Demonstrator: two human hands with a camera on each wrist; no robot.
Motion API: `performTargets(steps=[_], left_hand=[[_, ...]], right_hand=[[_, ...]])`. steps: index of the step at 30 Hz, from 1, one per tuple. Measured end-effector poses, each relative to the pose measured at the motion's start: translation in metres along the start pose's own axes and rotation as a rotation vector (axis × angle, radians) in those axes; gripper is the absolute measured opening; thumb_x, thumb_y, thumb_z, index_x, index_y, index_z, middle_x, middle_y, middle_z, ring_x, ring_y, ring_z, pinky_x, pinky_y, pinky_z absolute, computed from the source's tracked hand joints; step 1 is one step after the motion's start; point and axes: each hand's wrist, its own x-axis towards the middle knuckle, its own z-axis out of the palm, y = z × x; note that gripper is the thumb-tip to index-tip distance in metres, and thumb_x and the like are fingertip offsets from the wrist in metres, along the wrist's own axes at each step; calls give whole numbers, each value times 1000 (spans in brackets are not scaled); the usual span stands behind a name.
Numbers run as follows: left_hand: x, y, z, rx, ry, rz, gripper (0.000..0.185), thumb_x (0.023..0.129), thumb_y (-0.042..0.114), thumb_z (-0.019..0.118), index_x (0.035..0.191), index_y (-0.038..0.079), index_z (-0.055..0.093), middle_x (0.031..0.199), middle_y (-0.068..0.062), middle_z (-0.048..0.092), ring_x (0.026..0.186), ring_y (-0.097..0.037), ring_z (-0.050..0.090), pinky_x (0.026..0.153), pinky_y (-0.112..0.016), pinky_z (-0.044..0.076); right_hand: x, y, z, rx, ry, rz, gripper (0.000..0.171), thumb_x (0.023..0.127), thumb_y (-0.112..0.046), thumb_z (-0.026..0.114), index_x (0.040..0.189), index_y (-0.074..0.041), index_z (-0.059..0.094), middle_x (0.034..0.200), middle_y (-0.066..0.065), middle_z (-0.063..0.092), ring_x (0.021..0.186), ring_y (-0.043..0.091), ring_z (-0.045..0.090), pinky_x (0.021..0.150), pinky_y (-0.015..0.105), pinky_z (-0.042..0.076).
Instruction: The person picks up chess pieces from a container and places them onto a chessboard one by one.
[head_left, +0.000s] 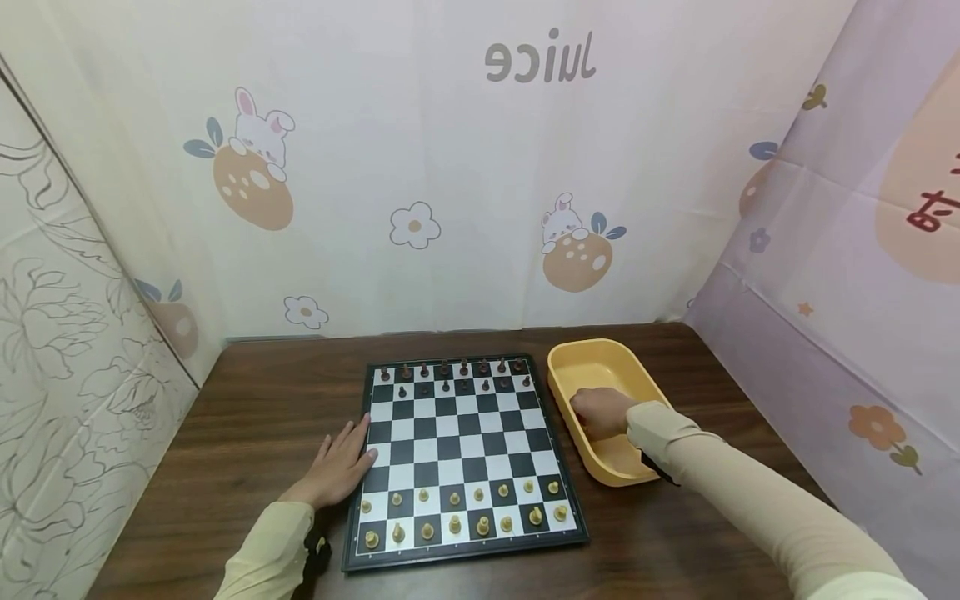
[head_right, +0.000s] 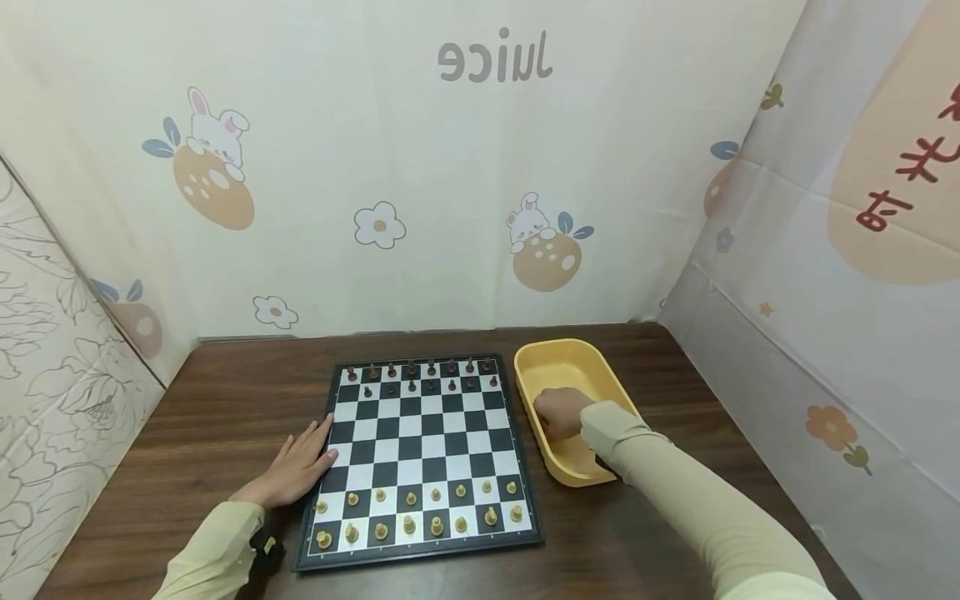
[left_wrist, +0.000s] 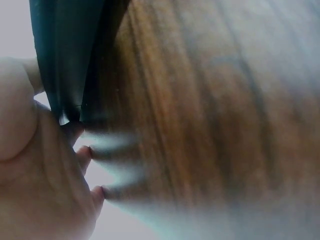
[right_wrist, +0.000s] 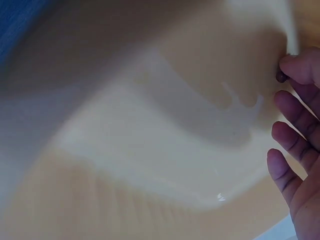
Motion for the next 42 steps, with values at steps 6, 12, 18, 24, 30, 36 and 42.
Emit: performTargets(steps=[6, 12, 18, 24, 30, 36, 42], left_hand=[[-1, 1, -1, -6, -4, -1, 65, 102, 31, 41, 151, -1, 14, 154, -22, 18, 142, -42, 8, 109, -62, -1], [-1, 1, 0, -9, -4, 5, 65, 102, 31, 41, 151, -1, 14, 154, -23, 19, 142, -43, 9, 109, -62, 0], [-1, 0, 0, -6, -1, 8, 64, 102, 30, 41, 151, -2, 14, 154, -23, 19, 142, -43, 9, 109, -62, 0], [-1, -1, 0, -8, 1, 15, 64, 102, 31, 41, 151, -2, 14, 154, -23, 19, 141, -43, 9, 109, -62, 0], [0, -2, 1, -6, 3, 10, 65, 102, 31, 41, 151, -2, 14, 154, -22, 19, 142, -43, 9, 109, -62, 0], [0, -2, 2, -6, 5, 2, 65, 102, 31, 41, 151, -1, 14, 154, -22, 19, 142, -42, 9, 109, -61, -1], [-1, 0, 1, -11, 12, 11, 65, 102, 31, 41, 151, -1, 15, 154, -23, 20, 141, -43, 10, 109, -62, 0]], right_hand=[[1, 5, 0, -32, 22, 4, 22, 74, -10, 69, 63, -18, 50, 64, -7, 44, 56, 10, 42, 51, 27, 37], [-2, 7, -7, 10, 20, -16, 16, 68, -9, 74, 67, -16, 60, 64, -8, 47, 60, 10, 44, 53, 28, 39], [-3, 11, -12, -7, 10, -16, 13, 66, -8, 75, 70, -16, 65, 64, -10, 49, 61, 11, 45, 55, 29, 42], [-3, 10, -24, -9, 7, -2, 12, 67, -10, 77, 71, -14, 66, 65, -9, 49, 61, 11, 44, 55, 28, 41], [-3, 9, -32, -38, 33, -9, 12, 66, -10, 77, 71, -15, 67, 69, -6, 52, 63, 12, 45, 56, 30, 42], [-2, 11, -38, -84, 58, -26, 13, 65, -10, 76, 68, -17, 65, 67, -7, 50, 65, 12, 43, 58, 31, 40], [0, 12, -54, -132, 64, -50, 12, 67, -12, 77, 68, -18, 66, 69, -8, 53, 65, 11, 45, 57, 31, 42]])
